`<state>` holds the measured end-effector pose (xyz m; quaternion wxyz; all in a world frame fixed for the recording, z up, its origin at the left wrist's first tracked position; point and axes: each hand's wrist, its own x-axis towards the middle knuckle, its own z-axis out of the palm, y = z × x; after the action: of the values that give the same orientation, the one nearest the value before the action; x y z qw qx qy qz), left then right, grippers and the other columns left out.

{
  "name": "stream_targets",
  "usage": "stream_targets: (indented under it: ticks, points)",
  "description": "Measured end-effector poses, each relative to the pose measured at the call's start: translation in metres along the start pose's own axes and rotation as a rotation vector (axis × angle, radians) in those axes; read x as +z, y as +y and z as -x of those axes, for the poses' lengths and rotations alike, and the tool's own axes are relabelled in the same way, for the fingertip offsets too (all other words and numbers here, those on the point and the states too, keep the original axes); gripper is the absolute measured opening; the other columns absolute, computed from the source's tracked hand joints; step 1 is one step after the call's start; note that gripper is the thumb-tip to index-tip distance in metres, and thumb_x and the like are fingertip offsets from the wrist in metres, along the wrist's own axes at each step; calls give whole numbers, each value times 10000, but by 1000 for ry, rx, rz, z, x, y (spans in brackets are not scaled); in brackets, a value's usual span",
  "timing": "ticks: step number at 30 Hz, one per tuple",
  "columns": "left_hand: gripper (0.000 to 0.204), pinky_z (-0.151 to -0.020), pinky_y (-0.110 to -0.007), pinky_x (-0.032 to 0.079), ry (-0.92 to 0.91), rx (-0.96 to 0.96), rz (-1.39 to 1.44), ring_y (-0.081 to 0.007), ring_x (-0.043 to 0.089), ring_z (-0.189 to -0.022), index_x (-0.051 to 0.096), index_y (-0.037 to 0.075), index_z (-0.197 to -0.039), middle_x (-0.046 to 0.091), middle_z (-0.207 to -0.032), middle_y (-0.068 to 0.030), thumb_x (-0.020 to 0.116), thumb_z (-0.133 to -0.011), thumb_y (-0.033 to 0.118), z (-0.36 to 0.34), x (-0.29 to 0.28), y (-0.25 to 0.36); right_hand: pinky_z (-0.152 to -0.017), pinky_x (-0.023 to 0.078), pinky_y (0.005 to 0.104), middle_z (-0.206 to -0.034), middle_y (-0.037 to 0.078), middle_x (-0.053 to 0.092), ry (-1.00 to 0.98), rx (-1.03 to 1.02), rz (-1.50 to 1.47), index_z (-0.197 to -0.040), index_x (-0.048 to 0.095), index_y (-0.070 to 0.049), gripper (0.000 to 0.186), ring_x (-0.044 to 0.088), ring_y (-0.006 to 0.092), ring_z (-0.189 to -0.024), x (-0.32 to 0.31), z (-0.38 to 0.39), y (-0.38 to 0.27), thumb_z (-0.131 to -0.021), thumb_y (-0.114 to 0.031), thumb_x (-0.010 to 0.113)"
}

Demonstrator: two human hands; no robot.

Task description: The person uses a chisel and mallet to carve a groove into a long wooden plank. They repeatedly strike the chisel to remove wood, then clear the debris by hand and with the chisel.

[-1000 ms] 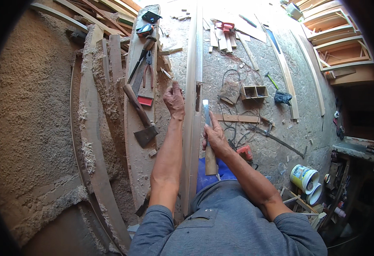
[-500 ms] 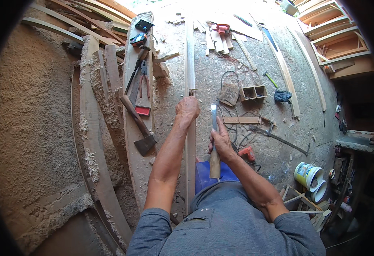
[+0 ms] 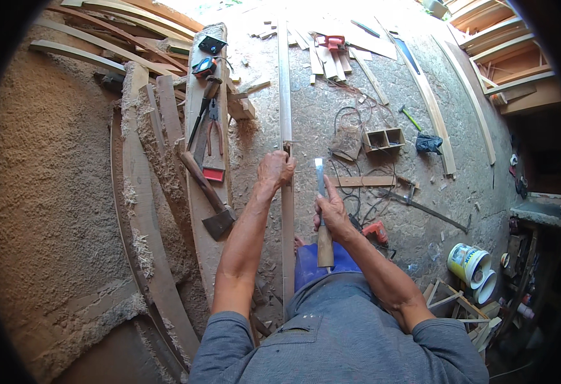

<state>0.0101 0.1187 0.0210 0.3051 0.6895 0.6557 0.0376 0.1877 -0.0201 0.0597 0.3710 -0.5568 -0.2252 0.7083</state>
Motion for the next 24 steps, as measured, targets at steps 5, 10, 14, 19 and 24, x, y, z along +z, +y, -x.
stream_targets:
  ticks: [5, 10, 14, 19, 24]
  points:
    - [447, -709, -494, 591, 295, -88, -19, -389, 742, -795, 735, 80, -855, 735, -832, -200, 661, -950, 511, 9, 15, 10, -410, 500, 296, -765, 8, 511, -19, -3, 10, -1668, 80, -184, 717, 527, 107, -475, -9, -22, -21, -1058, -115, 451]
    - [358, -720, -508, 576, 355, -18, 137, -394, 726, -854, 652, 104, -1061, 715, -899, -194, 721, -928, 429, -6, -6, 20, -410, 504, 290, -770, 6, 504, -40, -26, -32, -1667, 76, -202, 715, 521, 103, -475, -23, -42, -44, -1060, -110, 443]
    - [284, -725, -506, 557, 326, 155, 101, -405, 706, -870, 570, 98, -1059, 686, -918, -187, 701, -959, 329, -32, 7, 6, -436, 476, 269, -798, 10, 527, -13, -19, -4, -1666, 140, -236, 713, 515, 97, -502, -25, -55, -59, -1054, -135, 491]
    - [183, -654, -420, 528, 618, -168, 481, -308, 662, -694, 567, 51, -963, 641, -788, -148, 633, -1013, 214, -50, 33, -12, -421, 483, 277, -772, 9, 508, 2, 2, 79, -1669, 76, -212, 734, 531, 103, -496, -24, -73, -70, -1053, -117, 462]
    - [583, -795, -349, 547, 545, -298, 907, -209, 670, -908, 403, 31, -1489, 689, -1123, -149, 664, -1010, 235, -18, 45, -14, -451, 504, 270, -773, 7, 526, 11, -3, 120, -1635, 226, -182, 637, 540, 99, -519, -4, -68, -90, -1055, -135, 485]
